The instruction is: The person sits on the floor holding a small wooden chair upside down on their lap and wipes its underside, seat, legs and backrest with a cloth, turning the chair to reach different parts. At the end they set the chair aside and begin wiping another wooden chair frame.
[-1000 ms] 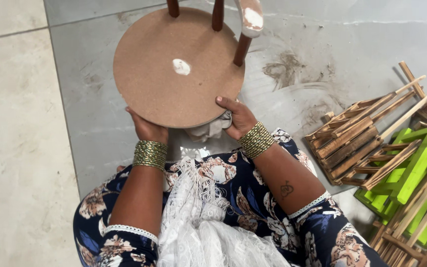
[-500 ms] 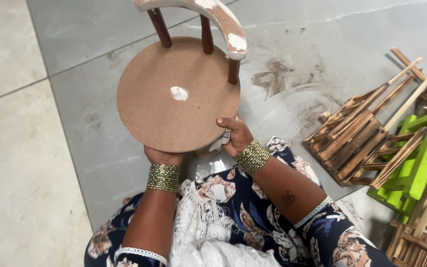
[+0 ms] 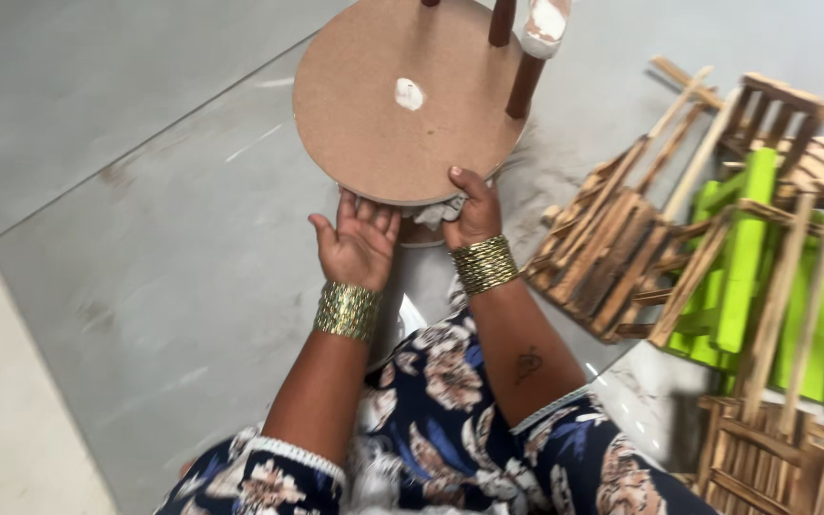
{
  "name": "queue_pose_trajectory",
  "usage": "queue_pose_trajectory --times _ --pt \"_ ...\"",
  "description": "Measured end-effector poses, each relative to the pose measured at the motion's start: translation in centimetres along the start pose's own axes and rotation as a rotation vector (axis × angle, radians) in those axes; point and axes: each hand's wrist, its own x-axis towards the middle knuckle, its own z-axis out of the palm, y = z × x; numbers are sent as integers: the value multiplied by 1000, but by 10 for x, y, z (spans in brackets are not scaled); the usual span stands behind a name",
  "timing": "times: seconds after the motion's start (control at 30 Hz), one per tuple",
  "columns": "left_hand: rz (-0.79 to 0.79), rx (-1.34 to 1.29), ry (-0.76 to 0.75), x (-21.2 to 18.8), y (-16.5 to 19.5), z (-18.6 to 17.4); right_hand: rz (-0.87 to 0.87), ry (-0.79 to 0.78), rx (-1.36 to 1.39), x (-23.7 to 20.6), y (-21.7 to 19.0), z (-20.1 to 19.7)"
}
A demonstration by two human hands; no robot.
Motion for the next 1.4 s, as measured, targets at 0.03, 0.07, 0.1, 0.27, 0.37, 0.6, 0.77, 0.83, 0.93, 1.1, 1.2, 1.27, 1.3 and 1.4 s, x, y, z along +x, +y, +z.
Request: queue_pose_trajectory --times 0.03,0.07,0.1,0.27,0.37,0.6,0.77,0.83,0.93,1.1,1.2,1.27,1.3,1.4 --pt "-30 30 -13 3 -9 9 -84 50 -9 6 -7 -4" --pt "-39 29 -45 7 -17 19 -115 62 10 11 -13 -8" --pt "-50 28 -69 8 -24 27 -141 78 29 15 -19 -11" --pt "-93 117 -155 17 -43 56 -260 148 7 24 -37 -23" --pt "-109 139 -158 25 -51 60 -271 148 38 29 -43 -22" --pt "23 504 354 -17 -110 57 -320 220 -102 30 -51 -8" --pt "-69 349 411 -65 -132 54 -329 273 -154 20 -61 0" --pt "-72 386 343 -75 -124 53 -243 295 -95 7 -72 1" --pt "-39 375 286 -87 -114 54 -137 306 -233 -30 -101 -3" --pt "-24 269 311 -100 -99 50 -663 205 -1512 -161 -181 -54" --pt "-3 224 300 -108 -88 50 -647 337 -1313 -215 -218 -96" --pt "-6 217 282 -122 -78 52 -569 434 -1343 -228 -233 -117" --pt "-24 250 309 -131 -72 54 -532 482 -1348 -230 -235 -125" --pt "-76 419 375 -160 -45 57 -396 651 -1455 -221 -232 -141"
